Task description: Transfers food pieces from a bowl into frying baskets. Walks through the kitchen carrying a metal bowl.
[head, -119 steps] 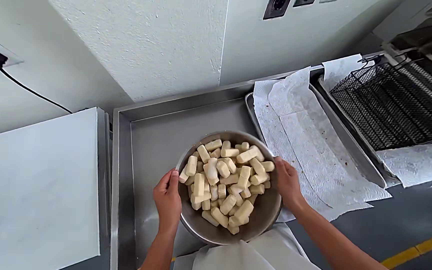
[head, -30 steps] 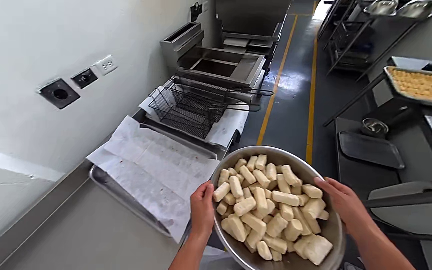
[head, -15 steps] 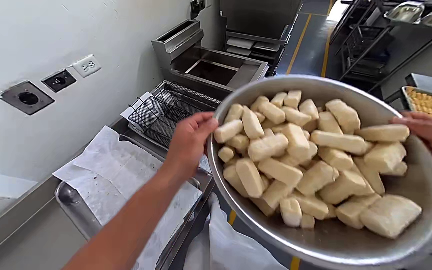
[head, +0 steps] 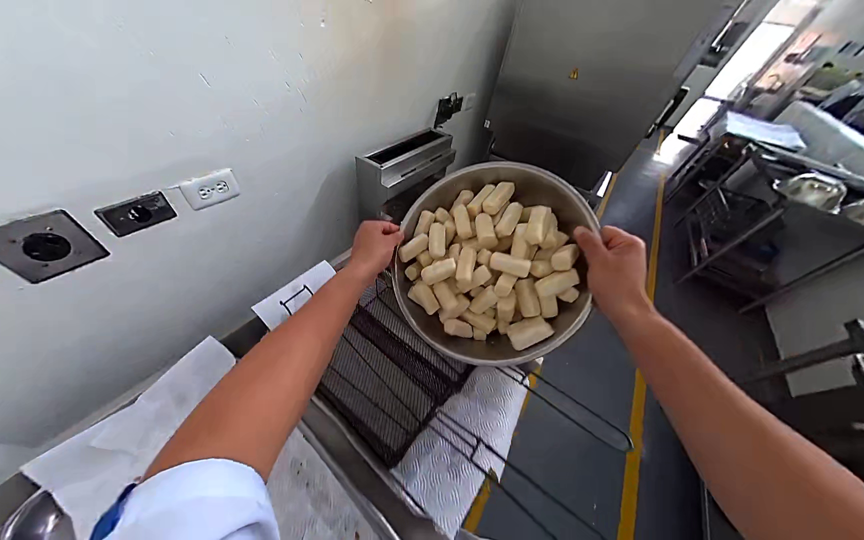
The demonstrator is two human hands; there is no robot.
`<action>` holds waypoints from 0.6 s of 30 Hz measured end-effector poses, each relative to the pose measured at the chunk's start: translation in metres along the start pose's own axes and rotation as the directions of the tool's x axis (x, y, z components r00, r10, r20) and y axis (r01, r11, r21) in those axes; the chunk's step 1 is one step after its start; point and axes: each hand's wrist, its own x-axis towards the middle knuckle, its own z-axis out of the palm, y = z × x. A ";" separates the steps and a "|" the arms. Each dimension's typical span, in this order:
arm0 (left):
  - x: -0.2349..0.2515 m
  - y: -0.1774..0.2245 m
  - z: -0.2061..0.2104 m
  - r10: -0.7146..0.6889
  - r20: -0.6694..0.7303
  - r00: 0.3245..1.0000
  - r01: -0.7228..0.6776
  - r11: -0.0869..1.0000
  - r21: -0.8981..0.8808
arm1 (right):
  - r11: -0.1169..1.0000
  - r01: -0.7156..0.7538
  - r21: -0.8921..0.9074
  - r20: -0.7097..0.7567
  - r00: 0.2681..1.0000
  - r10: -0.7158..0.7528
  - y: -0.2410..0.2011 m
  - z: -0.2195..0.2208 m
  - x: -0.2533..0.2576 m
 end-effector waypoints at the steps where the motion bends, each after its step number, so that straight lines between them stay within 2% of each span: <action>1: 0.019 -0.012 0.002 -0.021 -0.015 1.000 0.021 1.000 -0.010 | 0.999 0.021 -0.035 0.000 1.000 -0.021 0.002 0.013 0.010; 4: 0.061 -0.043 0.010 -0.091 -0.035 0.995 0.088 0.992 -0.090 | 0.992 0.080 -0.098 -0.003 0.997 -0.081 0.006 0.044 0.034; 8: 0.092 -0.073 0.014 -0.127 -0.048 0.991 0.116 0.976 -0.182 | 0.975 0.140 -0.174 0.030 0.990 -0.137 0.014 0.071 0.049; 14: 0.105 -0.090 0.016 -0.096 -0.064 0.993 0.075 0.961 -0.265 | 0.929 0.295 -0.226 0.058 0.956 -0.289 0.010 0.088 0.059; 18: 0.113 -0.095 0.016 -0.099 -0.057 0.993 0.079 0.957 -0.281 | 0.918 0.312 -0.245 0.071 0.950 -0.304 0.005 0.091 0.066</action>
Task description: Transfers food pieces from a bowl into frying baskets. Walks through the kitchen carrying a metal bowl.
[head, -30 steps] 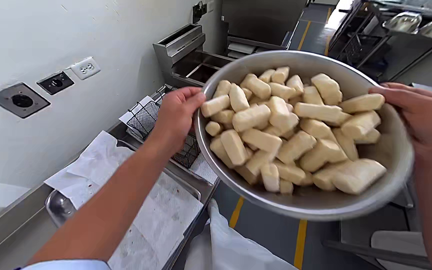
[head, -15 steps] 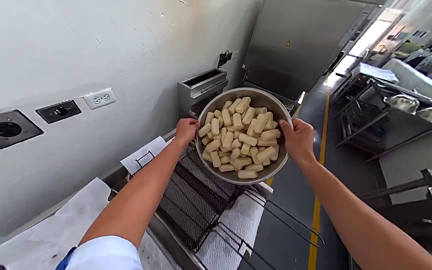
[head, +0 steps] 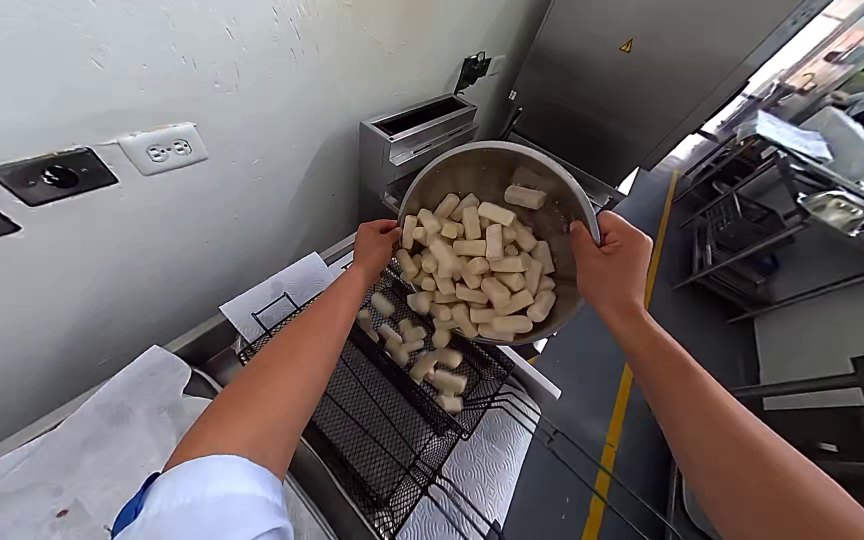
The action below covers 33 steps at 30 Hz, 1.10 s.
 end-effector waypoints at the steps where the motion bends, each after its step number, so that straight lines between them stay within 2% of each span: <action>1: 0.001 -0.001 0.000 -0.010 0.002 1.000 0.010 1.000 -0.002 | 1.000 0.002 -0.002 0.007 1.000 -0.002 0.001 0.001 0.000; 8: -0.005 -0.010 0.002 -0.036 0.009 0.999 0.036 0.998 -0.056 | 0.999 -0.008 -0.053 0.033 0.999 0.009 -0.004 0.002 0.002; 11: -0.011 -0.007 -0.001 -0.026 0.001 1.000 0.027 0.999 -0.037 | 0.998 -0.060 -0.014 0.048 0.997 0.061 -0.009 -0.002 0.003; 14: -0.027 0.001 -0.015 0.002 -0.020 1.000 -0.003 1.000 -0.017 | 0.998 -0.053 0.022 0.046 0.998 0.051 -0.027 -0.008 -0.001; 20: -0.102 0.023 -0.071 0.054 -0.117 0.992 -0.060 0.997 -0.052 | 0.985 0.095 0.146 0.033 0.994 -0.101 -0.090 -0.023 -0.031; 23: -0.130 0.012 -0.095 0.046 -0.172 0.984 -0.064 0.993 -0.098 | 0.973 0.162 0.167 0.055 0.983 -0.173 -0.111 -0.020 -0.050; 33: -0.152 -0.018 -0.119 0.005 -0.245 0.970 -0.060 0.974 -0.219 | 0.927 0.367 0.079 0.056 0.927 -0.372 -0.145 0.000 -0.068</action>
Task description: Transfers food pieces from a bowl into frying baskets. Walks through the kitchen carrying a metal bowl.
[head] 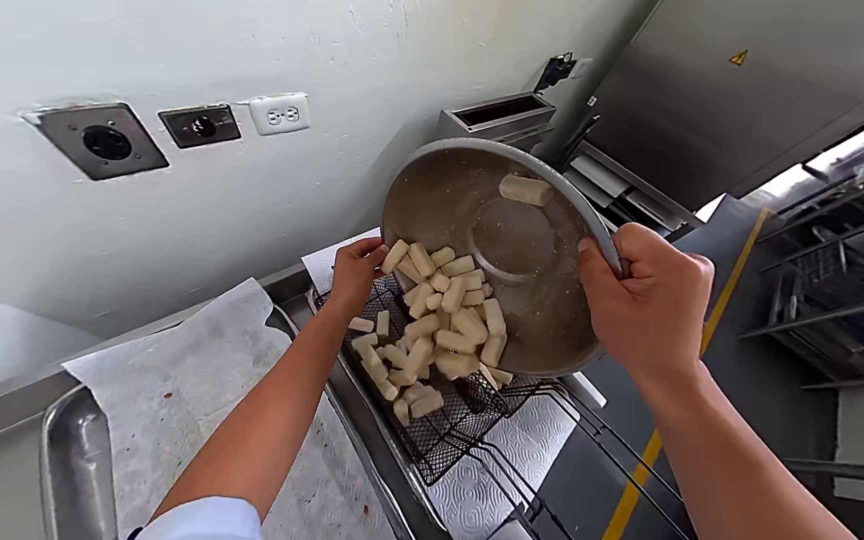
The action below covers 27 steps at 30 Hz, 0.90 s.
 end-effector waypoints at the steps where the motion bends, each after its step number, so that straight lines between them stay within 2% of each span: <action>1: 0.001 -0.002 -0.001 0.013 -0.002 1.000 -0.013 1.000 -0.002 | 1.000 0.019 -0.003 -0.005 1.000 -0.019 -0.003 0.001 0.001; 6: 0.006 0.003 -0.001 0.044 -0.006 0.999 -0.044 0.999 -0.024 | 0.999 0.038 0.006 -0.036 0.999 -0.037 -0.005 0.002 0.007; 11: 0.010 0.013 0.004 0.064 -0.013 0.998 -0.064 0.998 -0.023 | 0.999 -0.027 0.039 -0.038 0.999 0.029 0.002 0.001 0.013; 14: 0.004 0.023 0.007 0.099 0.057 0.993 -0.103 0.992 0.067 | 0.963 -0.231 0.139 -0.028 0.971 0.237 0.030 -0.001 0.009; 17: -0.014 0.024 0.001 0.062 0.164 0.984 -0.114 0.937 0.331 | 0.819 -0.480 0.314 -0.020 0.859 0.511 0.073 -0.005 -0.011; 19: -0.032 0.013 -0.005 -0.075 0.251 0.965 -0.087 0.813 0.576 | 0.703 -0.579 0.413 -0.023 0.765 0.643 0.092 -0.015 -0.024; 21: -0.054 -0.011 -0.004 -0.277 0.312 0.909 -0.086 0.607 0.790 | 0.662 -0.597 0.453 -0.059 0.721 0.690 0.105 -0.030 -0.034; 24: -0.092 -0.051 0.015 -0.441 0.308 0.843 -0.257 0.173 0.951 | 0.717 -0.527 0.456 -0.146 0.751 0.644 0.119 -0.047 -0.040; 27: -0.112 -0.054 0.052 -0.553 0.229 0.801 -0.335 -0.097 0.937 | 0.809 -0.440 0.389 -0.211 0.813 0.544 0.121 -0.053 -0.042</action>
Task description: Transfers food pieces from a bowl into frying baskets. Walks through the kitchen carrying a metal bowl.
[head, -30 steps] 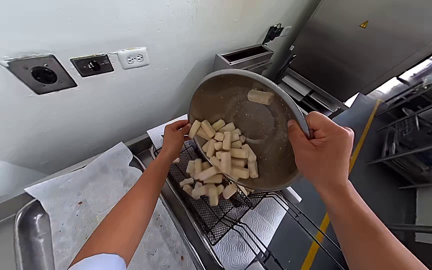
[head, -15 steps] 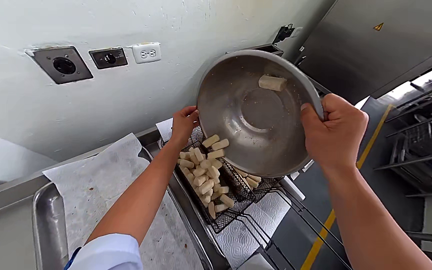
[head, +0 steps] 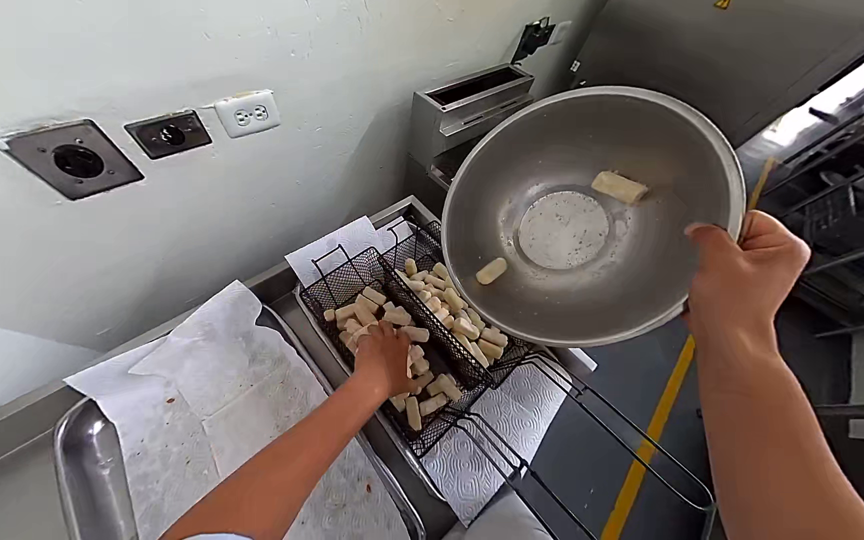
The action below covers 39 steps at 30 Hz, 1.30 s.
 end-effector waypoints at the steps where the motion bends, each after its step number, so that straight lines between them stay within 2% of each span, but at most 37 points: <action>1: 0.002 0.007 0.001 -0.005 0.002 1.000 0.005 1.000 0.028 | 0.999 0.037 -0.018 0.000 0.999 -0.037 0.000 -0.001 -0.001; 5: 0.013 -0.005 0.000 0.020 -0.072 0.997 -0.019 1.000 0.010 | 0.996 0.078 -0.046 -0.006 0.997 -0.078 -0.001 -0.006 -0.009; 7: 0.012 -0.017 -0.010 -0.007 -0.084 0.996 -0.004 0.992 -0.129 | 0.996 0.082 -0.030 -0.023 0.996 -0.083 0.000 -0.013 -0.011; 9: 0.007 -0.029 -0.019 -0.046 -0.167 0.985 -0.014 0.939 -0.342 | 0.996 0.092 -0.020 -0.045 0.995 -0.093 0.001 -0.019 -0.011; 11: 0.006 -0.038 -0.025 -0.096 -0.260 0.961 -0.064 0.836 -0.546 | 0.995 0.103 -0.015 -0.060 0.993 -0.104 0.002 -0.027 -0.011; 13: 0.007 -0.043 -0.027 -0.178 -0.319 0.931 -0.118 0.679 -0.725 | 0.994 0.110 -0.014 -0.067 0.992 -0.111 0.003 -0.034 -0.011; 15: 0.008 -0.042 -0.035 -0.278 -0.379 0.882 -0.200 0.508 -0.838 | 0.993 0.118 -0.006 -0.076 0.990 -0.118 0.004 -0.039 -0.012; 16: 0.009 -0.038 -0.044 -0.309 -0.417 0.855 -0.252 0.456 -0.854 | 0.993 0.120 -0.005 -0.086 0.989 -0.120 0.005 -0.041 -0.012; 20: 0.022 -0.002 -0.090 -0.316 -0.574 0.756 -0.426 0.428 -0.797 | 0.992 0.123 -0.016 -0.112 0.986 -0.124 0.006 -0.050 -0.013; 22: 0.047 0.013 -0.100 -0.252 -0.618 0.745 -0.449 0.497 -0.743 | 0.991 0.128 -0.027 -0.124 0.984 -0.130 0.003 -0.052 -0.011; 24: 0.083 0.018 -0.095 -0.063 -0.530 0.846 -0.356 0.674 -0.647 | 0.991 0.134 -0.025 -0.136 0.981 -0.136 -0.001 -0.053 -0.012; 26: 0.118 0.024 -0.085 0.077 -0.307 0.949 -0.220 0.858 -0.463 | 0.990 0.137 -0.025 -0.146 0.979 -0.139 -0.002 -0.055 -0.012; 28: 0.136 0.037 -0.080 0.045 -0.170 0.984 -0.096 0.948 -0.304 | 0.990 0.141 -0.027 -0.148 0.978 -0.144 -0.003 -0.057 -0.014; 30: 0.138 0.053 -0.076 -0.073 -0.106 0.992 0.047 0.972 -0.229 | 0.987 0.158 -0.023 -0.135 0.978 -0.160 -0.004 -0.058 -0.016; 32: 0.142 0.078 -0.059 -0.119 -0.072 0.990 0.105 0.978 -0.178 | 0.986 0.168 -0.012 -0.140 0.976 -0.168 -0.003 -0.058 -0.017; 33: 0.139 0.094 -0.049 -0.074 -0.084 0.994 0.061 0.987 -0.146 | 0.985 0.172 -0.008 -0.145 0.975 -0.171 -0.002 -0.059 -0.016; 35: 0.119 0.127 -0.032 0.135 -0.052 0.989 -0.137 0.990 -0.034 | 0.984 0.177 -0.001 -0.166 0.971 -0.175 -0.002 -0.061 -0.015; 37: 0.097 0.149 -0.011 0.373 0.062 0.926 -0.377 0.924 0.060 | 0.984 0.179 0.002 -0.183 0.967 -0.175 -0.003 -0.064 -0.013; 39: 0.090 0.155 -0.002 0.457 0.164 0.874 -0.476 0.873 0.109 | 0.981 0.192 -0.004 -0.189 0.964 -0.189 -0.003 -0.066 -0.010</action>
